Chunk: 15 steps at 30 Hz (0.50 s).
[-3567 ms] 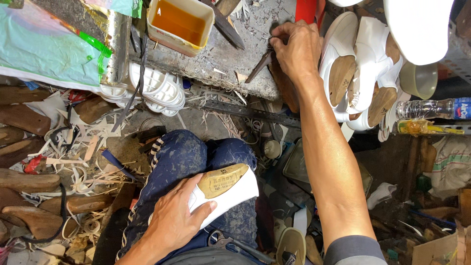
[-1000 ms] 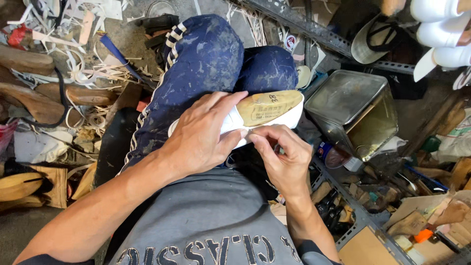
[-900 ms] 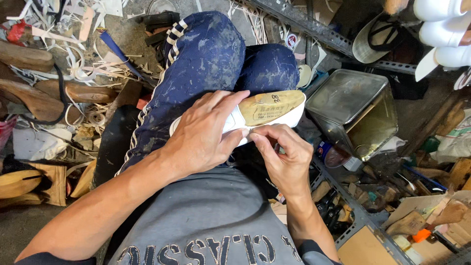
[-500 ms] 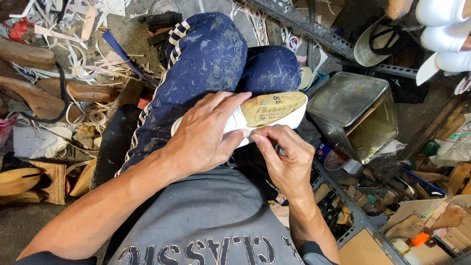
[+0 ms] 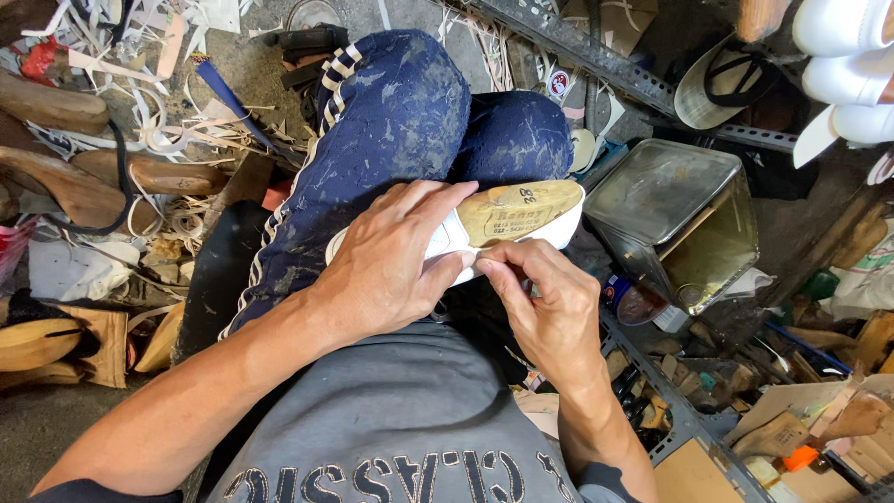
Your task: The person sits on the floor and repairs a white shoe by inserting a nail into the sole and hammering it in. They repeatedly use a hammer to drive the nail and adjust the shoe on their lap.
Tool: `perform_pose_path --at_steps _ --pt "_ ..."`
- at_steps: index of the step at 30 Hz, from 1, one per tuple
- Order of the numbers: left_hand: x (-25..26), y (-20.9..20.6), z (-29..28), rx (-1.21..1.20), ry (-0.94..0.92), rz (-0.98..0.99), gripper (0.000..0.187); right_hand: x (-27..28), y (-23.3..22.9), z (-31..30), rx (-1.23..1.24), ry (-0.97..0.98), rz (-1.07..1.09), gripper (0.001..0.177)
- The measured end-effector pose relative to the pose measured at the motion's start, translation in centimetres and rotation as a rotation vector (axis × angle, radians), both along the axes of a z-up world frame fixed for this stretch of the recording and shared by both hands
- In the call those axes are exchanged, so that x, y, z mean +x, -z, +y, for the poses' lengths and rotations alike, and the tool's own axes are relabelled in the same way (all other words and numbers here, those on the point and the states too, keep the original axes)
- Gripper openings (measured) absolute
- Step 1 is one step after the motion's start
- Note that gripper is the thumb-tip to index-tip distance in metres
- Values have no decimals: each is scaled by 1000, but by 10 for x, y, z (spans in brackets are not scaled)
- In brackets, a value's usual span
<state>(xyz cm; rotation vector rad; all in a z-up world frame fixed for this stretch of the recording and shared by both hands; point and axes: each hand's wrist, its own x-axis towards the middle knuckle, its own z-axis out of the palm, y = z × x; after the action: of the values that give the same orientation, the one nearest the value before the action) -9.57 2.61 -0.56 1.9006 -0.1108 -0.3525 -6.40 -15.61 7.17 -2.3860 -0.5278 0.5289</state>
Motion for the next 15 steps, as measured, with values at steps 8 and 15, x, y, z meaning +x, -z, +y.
perform_pose_path --at_steps 8,15 --pt "12 0 4 12 6 91 63 19 -2 9 -17 201 208 13" --pt "31 2 14 -8 -16 272 67 87 -8 -4 188 177 134 16"
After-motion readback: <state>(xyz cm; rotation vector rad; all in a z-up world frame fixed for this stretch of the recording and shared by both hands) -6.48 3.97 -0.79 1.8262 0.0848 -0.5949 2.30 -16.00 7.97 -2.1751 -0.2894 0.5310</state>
